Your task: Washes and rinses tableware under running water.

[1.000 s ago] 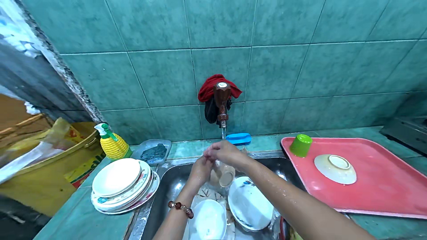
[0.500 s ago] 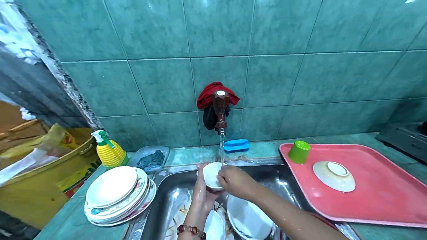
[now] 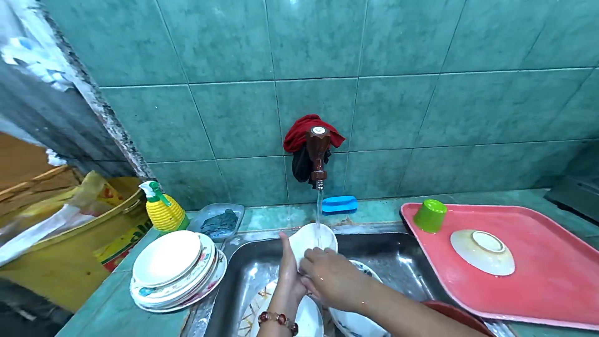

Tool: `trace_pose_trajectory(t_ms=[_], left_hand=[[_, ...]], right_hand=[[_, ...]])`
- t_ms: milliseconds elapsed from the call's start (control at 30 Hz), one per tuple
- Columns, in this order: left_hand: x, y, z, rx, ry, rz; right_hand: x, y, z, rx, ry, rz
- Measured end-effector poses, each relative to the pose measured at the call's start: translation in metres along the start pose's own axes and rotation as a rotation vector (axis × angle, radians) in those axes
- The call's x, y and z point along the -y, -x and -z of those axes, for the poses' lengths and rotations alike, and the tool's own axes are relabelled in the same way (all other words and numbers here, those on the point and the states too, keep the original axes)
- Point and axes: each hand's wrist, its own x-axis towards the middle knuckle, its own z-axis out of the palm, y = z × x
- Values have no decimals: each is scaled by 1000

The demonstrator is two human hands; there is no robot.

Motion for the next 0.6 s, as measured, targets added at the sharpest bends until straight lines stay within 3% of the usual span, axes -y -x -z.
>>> trace_pose_trajectory(t_ms=[67, 133, 233, 300, 367, 433, 500, 600], left_hand=[[-4, -6, 16, 54, 2, 41], [0, -7, 18, 94, 57, 55], [4, -7, 6, 50, 304, 29], [5, -9, 1, 24, 290, 2], [9, -8, 1, 26, 227, -1], [12, 0, -4, 0, 249, 20], [12, 8, -12, -18, 298, 30], [6, 13, -23, -52, 308, -11]], right_hand=[[-4, 13, 14, 13, 178, 167], [-9, 10, 37, 22, 123, 168], [-22, -12, 59, 6, -325, -44], [-35, -25, 60, -103, -632, -230], [-40, -36, 57, -253, -731, -439], [-35, -47, 50, -365, -526, -568], [-23, -51, 43, -408, -263, -579], [-14, -49, 29, -303, 115, -291]])
